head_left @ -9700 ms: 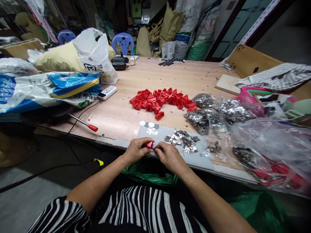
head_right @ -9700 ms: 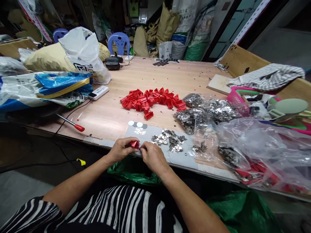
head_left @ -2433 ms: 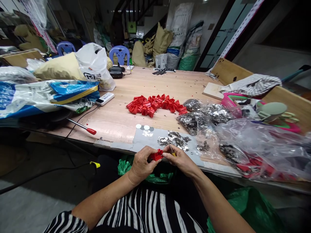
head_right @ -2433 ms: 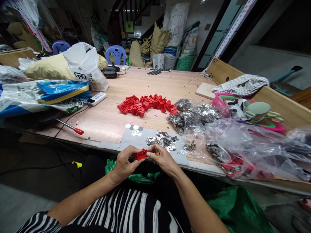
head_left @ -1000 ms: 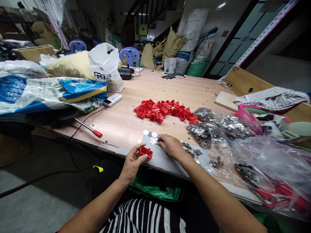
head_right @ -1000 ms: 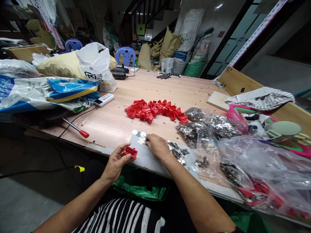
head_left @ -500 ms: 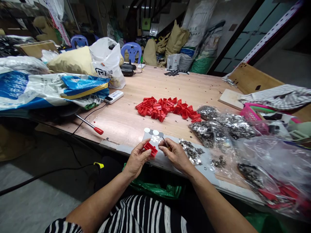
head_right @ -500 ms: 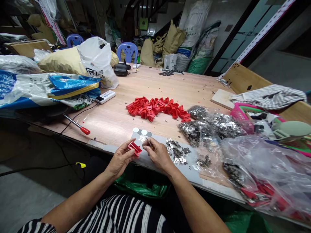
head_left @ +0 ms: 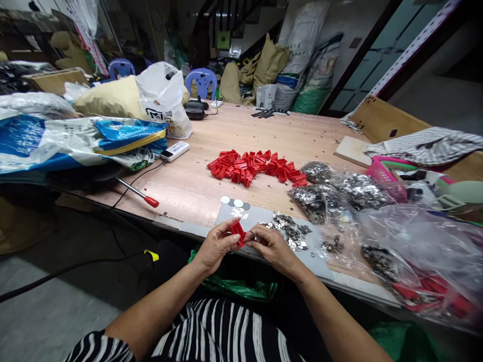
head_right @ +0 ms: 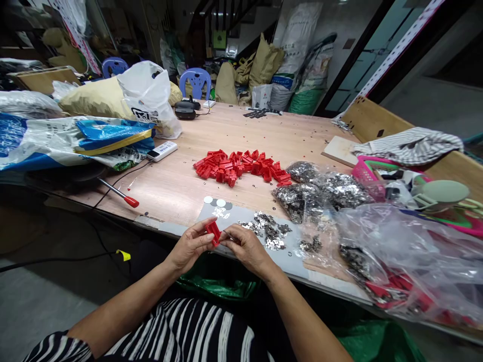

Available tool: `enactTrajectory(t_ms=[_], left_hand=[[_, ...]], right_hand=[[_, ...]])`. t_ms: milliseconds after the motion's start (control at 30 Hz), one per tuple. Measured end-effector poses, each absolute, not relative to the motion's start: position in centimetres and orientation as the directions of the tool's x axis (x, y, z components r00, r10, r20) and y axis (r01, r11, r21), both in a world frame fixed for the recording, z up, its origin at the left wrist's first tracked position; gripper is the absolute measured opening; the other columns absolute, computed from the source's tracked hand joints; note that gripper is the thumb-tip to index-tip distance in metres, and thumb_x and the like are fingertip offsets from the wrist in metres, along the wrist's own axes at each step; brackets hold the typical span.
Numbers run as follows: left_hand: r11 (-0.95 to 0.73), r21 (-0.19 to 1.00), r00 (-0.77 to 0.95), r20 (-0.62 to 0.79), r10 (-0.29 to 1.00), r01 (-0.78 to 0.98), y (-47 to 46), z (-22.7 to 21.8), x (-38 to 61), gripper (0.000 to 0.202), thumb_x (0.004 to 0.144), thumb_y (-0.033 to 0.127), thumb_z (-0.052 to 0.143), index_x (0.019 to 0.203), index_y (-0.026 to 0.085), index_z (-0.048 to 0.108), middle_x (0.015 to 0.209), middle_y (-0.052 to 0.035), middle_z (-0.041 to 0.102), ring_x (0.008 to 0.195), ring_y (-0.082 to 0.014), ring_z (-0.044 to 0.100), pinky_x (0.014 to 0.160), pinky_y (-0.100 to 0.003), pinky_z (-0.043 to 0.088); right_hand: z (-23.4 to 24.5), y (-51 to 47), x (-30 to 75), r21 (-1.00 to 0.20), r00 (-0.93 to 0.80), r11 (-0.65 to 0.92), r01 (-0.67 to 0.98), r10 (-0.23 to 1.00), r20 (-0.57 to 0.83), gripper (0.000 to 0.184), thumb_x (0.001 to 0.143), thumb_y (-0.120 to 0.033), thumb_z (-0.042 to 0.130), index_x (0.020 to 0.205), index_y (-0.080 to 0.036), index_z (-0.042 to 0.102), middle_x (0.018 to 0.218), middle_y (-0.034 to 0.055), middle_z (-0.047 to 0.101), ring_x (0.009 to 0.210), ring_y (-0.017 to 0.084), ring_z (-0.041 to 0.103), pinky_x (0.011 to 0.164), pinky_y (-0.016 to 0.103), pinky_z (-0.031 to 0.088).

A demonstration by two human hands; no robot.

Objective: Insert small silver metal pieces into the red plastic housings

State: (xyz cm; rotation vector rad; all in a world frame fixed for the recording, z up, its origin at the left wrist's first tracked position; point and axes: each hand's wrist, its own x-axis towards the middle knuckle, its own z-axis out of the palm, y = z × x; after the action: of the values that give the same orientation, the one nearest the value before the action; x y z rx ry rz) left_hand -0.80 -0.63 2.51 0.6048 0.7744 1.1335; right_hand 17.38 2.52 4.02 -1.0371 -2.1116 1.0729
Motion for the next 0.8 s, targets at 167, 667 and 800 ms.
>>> enactTrajectory(t_ms=[167,667,800], left_hand=[[0.329,0.815,0.246,-0.236,0.940,-0.476,-0.7,2.5,-0.6,0.056,0.064,0.020,0.077,0.118,0.019,0.060,0.089,-0.0035,0.064,0.078,-0.0133,0.059,0.068,-0.024,0.047],[-0.156,0.969,0.292,0.095,0.952,0.193,1.5,0.8,-1.3,0.036,0.067,0.018,0.071,0.102,0.022,0.062,0.088,-0.0013,0.063,0.076,-0.0147,0.058,0.071,-0.025,0.047],[-0.219,0.935,0.374,0.104,0.921,0.280,1.9,1.3,-1.2,0.035,0.069,0.018,0.068,0.103,0.022,0.062,0.085,0.0009,0.063,0.071,-0.0129,0.058,0.070,-0.024,0.047]], right_hand=[[3.7,1.8,17.8,-0.817,-0.532,0.368,0.444,0.842,0.090,0.008,0.085,-0.025,0.058,0.091,-0.021,0.062,0.081,0.0006,0.061,0.069,0.013,0.053,0.064,0.024,0.042],[2.7,-0.4,18.8,-0.654,-0.362,0.330,0.681,0.928,0.091,0.022,0.089,-0.022,0.050,0.107,-0.023,0.061,0.097,0.0052,0.066,0.085,0.019,0.062,0.077,0.031,0.048],[3.1,-0.2,18.7,-0.653,-0.403,0.362,0.665,0.910,0.095,0.017,0.087,-0.020,0.052,0.096,-0.023,0.066,0.092,0.0036,0.067,0.084,0.017,0.063,0.076,0.029,0.048]])
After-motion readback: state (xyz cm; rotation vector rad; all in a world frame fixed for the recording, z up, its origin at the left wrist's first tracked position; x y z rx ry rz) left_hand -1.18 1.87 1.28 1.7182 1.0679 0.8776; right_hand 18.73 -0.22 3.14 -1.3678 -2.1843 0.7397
